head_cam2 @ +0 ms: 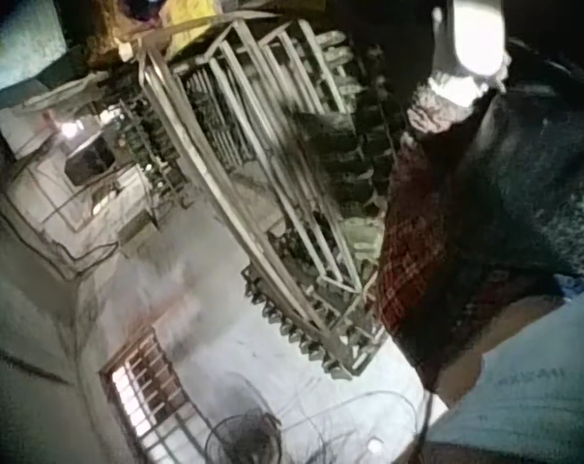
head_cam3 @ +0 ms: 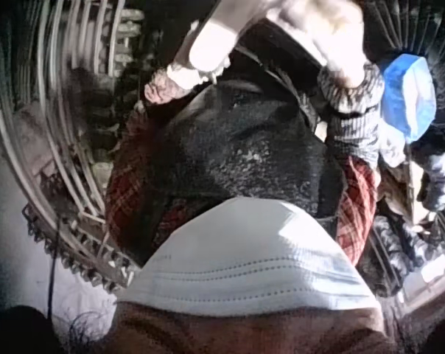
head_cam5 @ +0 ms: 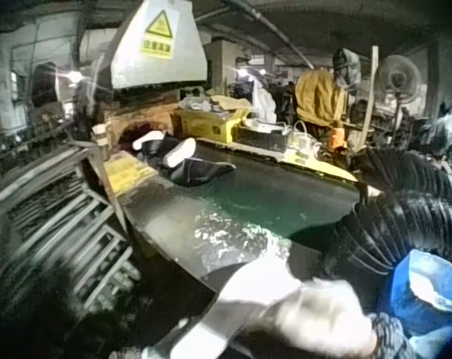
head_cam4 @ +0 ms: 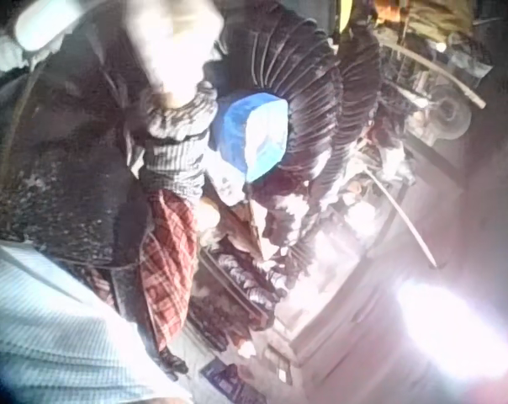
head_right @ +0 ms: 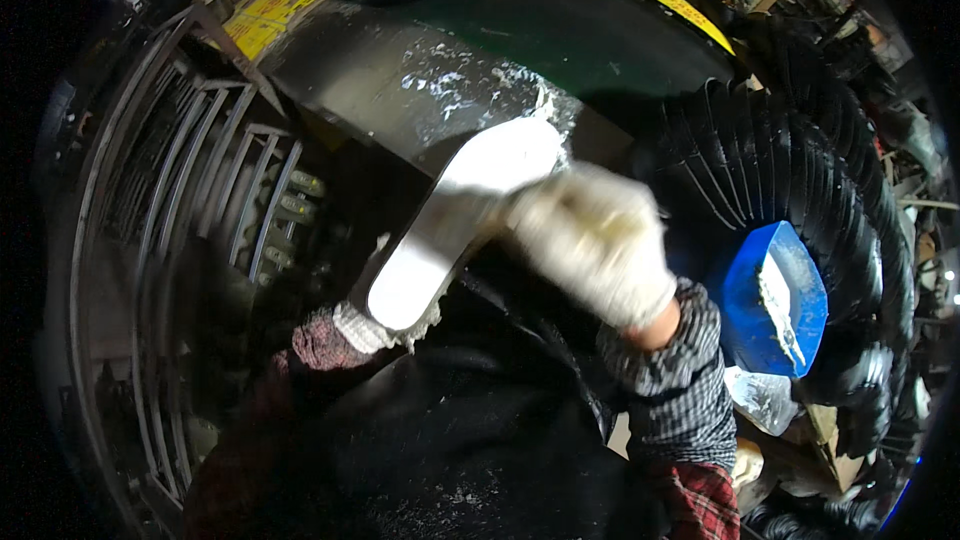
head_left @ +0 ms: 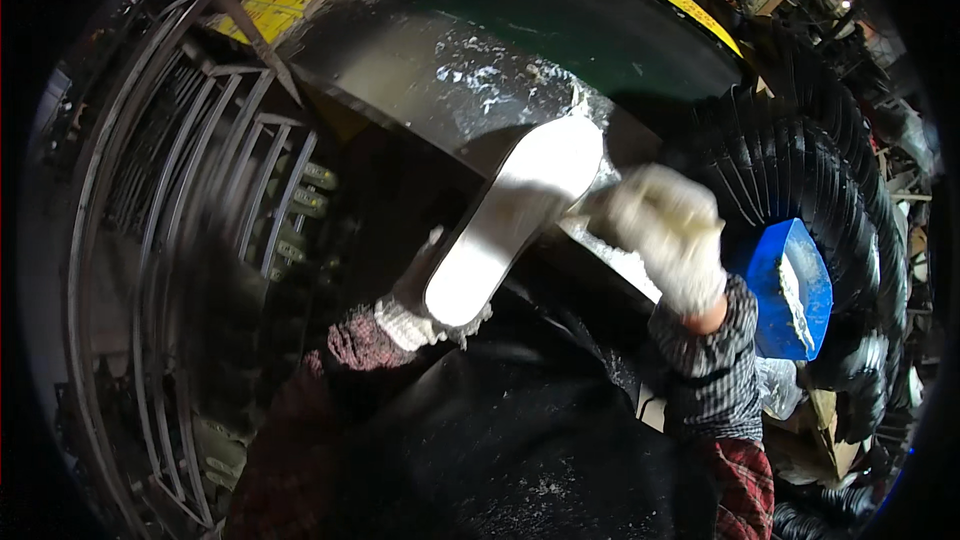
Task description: Apply adhesive to shoe soles and uppers using a brush in a manufacturing setting.
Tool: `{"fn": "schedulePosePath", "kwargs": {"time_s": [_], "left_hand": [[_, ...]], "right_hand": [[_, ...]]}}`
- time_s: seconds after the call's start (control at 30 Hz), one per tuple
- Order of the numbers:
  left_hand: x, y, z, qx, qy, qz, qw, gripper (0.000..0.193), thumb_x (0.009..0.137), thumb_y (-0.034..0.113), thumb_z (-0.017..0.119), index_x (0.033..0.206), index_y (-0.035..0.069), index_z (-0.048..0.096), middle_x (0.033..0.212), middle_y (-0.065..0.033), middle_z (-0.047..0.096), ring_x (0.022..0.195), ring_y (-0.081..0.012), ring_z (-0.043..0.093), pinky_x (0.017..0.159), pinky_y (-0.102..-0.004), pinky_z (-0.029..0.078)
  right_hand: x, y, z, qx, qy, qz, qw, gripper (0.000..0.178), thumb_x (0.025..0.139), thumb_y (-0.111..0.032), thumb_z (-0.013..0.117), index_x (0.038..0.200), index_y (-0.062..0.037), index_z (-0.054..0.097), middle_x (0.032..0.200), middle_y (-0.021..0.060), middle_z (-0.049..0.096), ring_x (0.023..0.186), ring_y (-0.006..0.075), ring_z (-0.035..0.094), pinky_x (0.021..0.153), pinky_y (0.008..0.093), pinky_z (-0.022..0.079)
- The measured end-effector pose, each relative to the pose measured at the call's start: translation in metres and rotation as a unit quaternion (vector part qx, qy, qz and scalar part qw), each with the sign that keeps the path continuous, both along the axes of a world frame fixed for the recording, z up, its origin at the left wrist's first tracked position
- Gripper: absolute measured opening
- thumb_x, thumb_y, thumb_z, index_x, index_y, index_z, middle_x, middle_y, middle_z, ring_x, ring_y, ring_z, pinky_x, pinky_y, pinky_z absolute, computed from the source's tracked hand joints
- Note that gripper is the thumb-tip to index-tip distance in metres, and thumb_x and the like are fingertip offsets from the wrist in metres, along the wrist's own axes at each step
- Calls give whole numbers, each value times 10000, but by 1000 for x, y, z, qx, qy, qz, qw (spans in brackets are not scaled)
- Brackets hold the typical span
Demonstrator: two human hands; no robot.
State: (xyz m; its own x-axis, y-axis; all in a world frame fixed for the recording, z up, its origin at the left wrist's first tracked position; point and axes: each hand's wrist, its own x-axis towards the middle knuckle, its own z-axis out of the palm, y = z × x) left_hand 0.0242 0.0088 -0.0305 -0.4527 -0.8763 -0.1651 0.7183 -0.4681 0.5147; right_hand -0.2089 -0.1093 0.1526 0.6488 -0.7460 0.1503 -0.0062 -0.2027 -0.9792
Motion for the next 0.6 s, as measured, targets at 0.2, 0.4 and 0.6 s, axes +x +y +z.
{"fn": "schedulePosePath", "kwargs": {"time_s": [0.2, 0.4, 0.6], "left_hand": [[-10, -5, 2, 110, 189, 38, 975, 702, 928, 608, 391, 1302, 23, 494, 1139, -236, 610, 870, -385, 644, 682, -495, 561], [-11, -6, -9, -150, 124, 32, 980, 595, 966, 461, 447, 1346, 5, 399, 1293, -164, 524, 1156, -234, 546, 969, -360, 483], [-4, 3, 1, 90, 87, 77, 989, 691, 948, 611, 314, 1266, 34, 524, 899, -232, 641, 688, -369, 639, 521, -434, 532]], "right_hand": [[-11, 42, -19, -107, 8, 199, 974, 225, 925, -93, 566, 1126, 8, 575, 905, 189, 660, 793, 213, 676, 592, 237, 566], [-60, 38, -29, -65, 61, 87, 992, 330, 967, -116, 518, 1228, 85, 501, 1079, 228, 630, 919, 263, 678, 754, 275, 591], [-50, 5, -53, 75, 39, 2, 996, 220, 894, -152, 654, 1018, 29, 660, 1018, 139, 677, 938, 210, 653, 835, 312, 519]]}}
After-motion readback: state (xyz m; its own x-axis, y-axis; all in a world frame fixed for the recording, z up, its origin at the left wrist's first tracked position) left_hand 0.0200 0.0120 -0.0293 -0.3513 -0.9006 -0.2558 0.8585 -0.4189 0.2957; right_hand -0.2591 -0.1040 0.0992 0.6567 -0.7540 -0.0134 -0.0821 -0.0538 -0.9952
